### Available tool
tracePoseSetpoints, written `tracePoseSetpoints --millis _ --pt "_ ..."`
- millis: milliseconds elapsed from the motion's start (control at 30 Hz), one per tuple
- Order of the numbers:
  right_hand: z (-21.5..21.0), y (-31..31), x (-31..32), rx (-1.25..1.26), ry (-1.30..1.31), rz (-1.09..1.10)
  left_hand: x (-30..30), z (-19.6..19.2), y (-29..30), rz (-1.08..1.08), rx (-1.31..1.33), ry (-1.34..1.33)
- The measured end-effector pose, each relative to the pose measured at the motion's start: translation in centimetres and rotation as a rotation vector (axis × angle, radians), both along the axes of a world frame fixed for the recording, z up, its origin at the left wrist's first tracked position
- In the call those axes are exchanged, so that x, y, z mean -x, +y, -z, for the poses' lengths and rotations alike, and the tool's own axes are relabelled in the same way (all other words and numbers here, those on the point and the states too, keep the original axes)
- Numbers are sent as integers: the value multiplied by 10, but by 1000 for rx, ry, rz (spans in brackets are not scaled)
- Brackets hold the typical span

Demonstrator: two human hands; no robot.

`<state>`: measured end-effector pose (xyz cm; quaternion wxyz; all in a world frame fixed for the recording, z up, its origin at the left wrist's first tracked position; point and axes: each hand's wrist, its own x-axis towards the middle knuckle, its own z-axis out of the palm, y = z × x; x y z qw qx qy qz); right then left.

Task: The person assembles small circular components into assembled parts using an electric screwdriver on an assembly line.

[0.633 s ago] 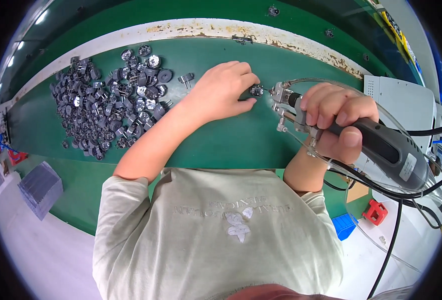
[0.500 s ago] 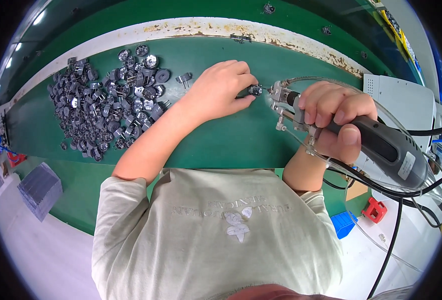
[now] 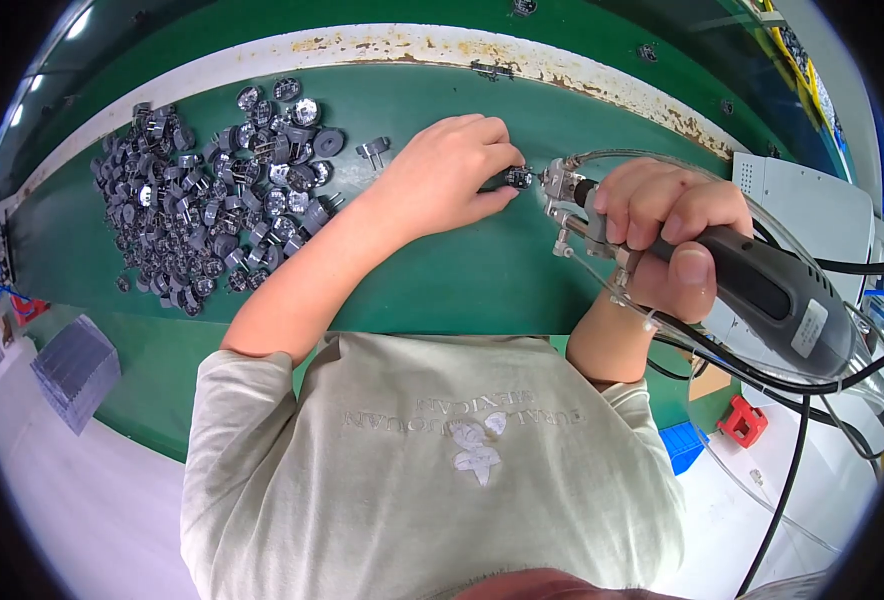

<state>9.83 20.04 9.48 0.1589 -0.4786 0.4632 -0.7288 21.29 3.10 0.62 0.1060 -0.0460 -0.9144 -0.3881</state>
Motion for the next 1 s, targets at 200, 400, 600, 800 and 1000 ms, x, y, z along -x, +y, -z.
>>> tracePoseSetpoints --millis 200,400,600,800,1000 --pt "8 -15 -8 37 -39 69 0 0 0 35 5 45" --pt "6 -12 -13 41 -37 43 0 5 1 41 -36 42" --pt "-22 2 -17 151 -77 63 -3 5 -3 27 -59 -3" --pt "-11 -1 -16 93 -101 49 -1 5 -5 47 -65 14" --pt "-4 -2 -15 61 -137 25 0 6 -3 45 -72 11"
